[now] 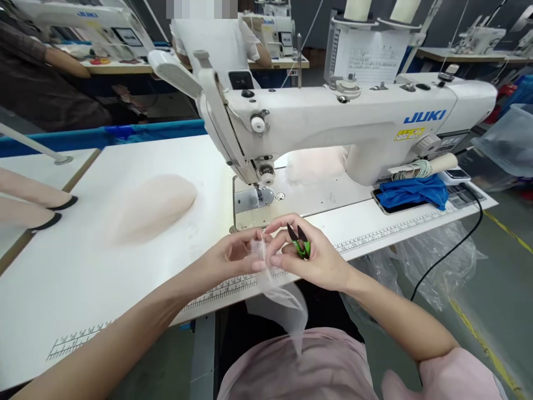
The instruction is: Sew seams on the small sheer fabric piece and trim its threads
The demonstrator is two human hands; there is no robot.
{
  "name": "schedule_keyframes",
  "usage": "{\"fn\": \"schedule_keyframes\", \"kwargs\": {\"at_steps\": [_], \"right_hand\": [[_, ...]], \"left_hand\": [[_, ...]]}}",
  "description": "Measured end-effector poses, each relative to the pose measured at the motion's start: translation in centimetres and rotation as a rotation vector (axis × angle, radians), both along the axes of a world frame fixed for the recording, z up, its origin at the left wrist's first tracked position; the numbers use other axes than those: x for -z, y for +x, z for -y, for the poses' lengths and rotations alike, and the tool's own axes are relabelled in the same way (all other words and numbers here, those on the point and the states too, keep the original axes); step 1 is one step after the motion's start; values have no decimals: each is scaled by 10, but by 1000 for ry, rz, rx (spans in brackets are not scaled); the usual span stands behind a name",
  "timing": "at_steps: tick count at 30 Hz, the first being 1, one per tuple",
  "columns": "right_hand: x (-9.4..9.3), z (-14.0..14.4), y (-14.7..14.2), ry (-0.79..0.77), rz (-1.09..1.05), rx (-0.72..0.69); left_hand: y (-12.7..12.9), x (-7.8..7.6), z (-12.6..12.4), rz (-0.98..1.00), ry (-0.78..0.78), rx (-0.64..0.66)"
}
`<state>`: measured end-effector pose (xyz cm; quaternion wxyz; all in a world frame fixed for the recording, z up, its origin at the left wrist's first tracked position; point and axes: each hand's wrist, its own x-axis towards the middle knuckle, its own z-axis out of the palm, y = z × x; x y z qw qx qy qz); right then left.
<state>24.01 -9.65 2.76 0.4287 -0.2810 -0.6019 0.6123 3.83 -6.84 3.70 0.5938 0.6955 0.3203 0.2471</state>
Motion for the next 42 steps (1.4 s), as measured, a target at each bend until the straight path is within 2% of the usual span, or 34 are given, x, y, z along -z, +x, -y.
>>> {"fn": "schedule_keyframes", "kwargs": {"at_steps": [2, 5, 12, 16, 19, 25, 28, 32, 35, 38, 42], "right_hand": [[0, -1, 3, 22, 85, 60], [3, -1, 5, 53, 199, 130], [13, -8, 5, 148, 337, 181], [15, -15, 4, 383, 387, 274], [15, -24, 4, 526, 415, 274], [18, -38, 6, 543, 433, 212], [20, -40, 7, 604, 443, 217], [21, -41, 6, 577, 406, 235], [21, -42, 3, 538, 402, 247], [20, -43, 1, 606, 476, 311], [22, -46, 2, 729, 645, 343]], "left_hand": [[3, 1, 0, 12, -88, -68], [4, 4, -1, 16, -114, -156], [0, 9, -13, 2, -72, -178], [2, 11, -19, 27, -52, -156], [4, 13, -25, 16, -37, -124], [3, 17, -34, -20, -64, -34], [3, 19, -36, 6, -131, 1], [6, 20, -35, 5, -212, -33], [8, 21, -33, -23, -221, -109], [9, 23, -32, -62, -231, -167], [8, 24, -34, -38, -239, -153]]}}
